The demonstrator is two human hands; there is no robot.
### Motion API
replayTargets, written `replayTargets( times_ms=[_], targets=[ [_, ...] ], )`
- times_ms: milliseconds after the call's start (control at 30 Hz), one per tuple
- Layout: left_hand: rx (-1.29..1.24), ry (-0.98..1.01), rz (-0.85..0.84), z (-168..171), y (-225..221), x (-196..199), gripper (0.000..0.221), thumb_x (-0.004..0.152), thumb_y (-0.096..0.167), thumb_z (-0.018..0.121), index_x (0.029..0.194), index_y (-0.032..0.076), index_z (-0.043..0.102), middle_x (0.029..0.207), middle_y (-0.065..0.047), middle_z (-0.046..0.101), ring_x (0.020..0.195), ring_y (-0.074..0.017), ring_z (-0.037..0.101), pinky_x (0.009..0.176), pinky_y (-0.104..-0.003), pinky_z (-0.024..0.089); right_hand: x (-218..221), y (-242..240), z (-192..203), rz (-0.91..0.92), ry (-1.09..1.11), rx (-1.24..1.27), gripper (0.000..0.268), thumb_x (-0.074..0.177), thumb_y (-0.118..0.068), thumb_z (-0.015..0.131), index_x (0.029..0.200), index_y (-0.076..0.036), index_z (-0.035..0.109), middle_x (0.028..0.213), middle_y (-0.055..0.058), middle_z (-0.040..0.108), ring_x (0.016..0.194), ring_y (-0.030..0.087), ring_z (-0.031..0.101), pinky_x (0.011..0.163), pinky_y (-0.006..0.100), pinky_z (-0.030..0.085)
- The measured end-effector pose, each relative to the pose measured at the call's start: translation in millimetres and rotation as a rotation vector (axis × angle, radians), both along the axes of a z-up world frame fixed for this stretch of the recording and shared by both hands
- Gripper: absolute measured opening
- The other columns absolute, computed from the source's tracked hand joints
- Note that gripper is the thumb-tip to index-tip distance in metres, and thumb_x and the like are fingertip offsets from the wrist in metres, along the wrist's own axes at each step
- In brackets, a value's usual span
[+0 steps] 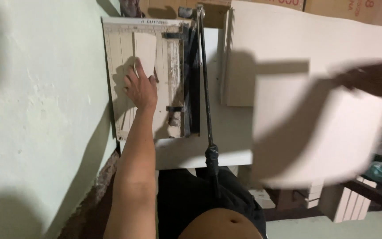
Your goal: Using a manual paper trimmer to cut cardboard sheets into smaller pieces.
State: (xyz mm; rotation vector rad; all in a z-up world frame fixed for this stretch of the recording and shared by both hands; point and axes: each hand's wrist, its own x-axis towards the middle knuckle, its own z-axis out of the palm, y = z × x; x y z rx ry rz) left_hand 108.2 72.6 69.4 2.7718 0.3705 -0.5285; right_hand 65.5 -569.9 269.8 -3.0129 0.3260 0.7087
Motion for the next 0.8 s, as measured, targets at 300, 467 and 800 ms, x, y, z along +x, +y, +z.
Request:
replayTargets(
  times_ms=[300,467,800],
  targets=[
    [-0.043,0.187,0.068,70.1,25.3,-72.8,0.100,0.091,0.042,0.074,0.163,0.013,0.011,0.160,-0.026,0.021,0.144,-0.0482,0.030,0.110,-0.067,0.033,-101.2,182.5,-157.1,0.021,-0.354,0.180,0.049,0.104,-0.033,0.076,0.138,-0.002,0.061,0.093,0.029,0.068,0.089,0.052,0.068,0.080,0.057,0.055],
    [0.114,0.231,-0.005,12.4,40.1,-84.5,0.076,0.101,0.037,0.062,0.159,0.009,0.023,0.145,-0.019,0.039,0.127,-0.0354,0.047,0.097,-0.049,0.050,-169.3,229.8,-183.3,-1.383,-0.133,0.917,0.098,0.102,-0.068,0.062,0.157,-0.001,0.015,0.142,0.037,0.050,0.124,0.051,0.059,0.097,0.065,0.054],
    [0.013,0.253,-0.097,66.3,25.3,-101.5,0.078,0.098,0.037,0.056,0.163,0.016,0.019,0.157,-0.019,0.030,0.135,-0.0395,0.044,0.106,-0.054,0.042,-104.1,257.0,-217.6,-1.792,-0.361,1.018,0.077,0.091,-0.039,0.080,0.139,0.008,0.042,0.106,0.023,0.072,0.087,0.038,0.079,0.079,0.058,0.070]
  ],
)
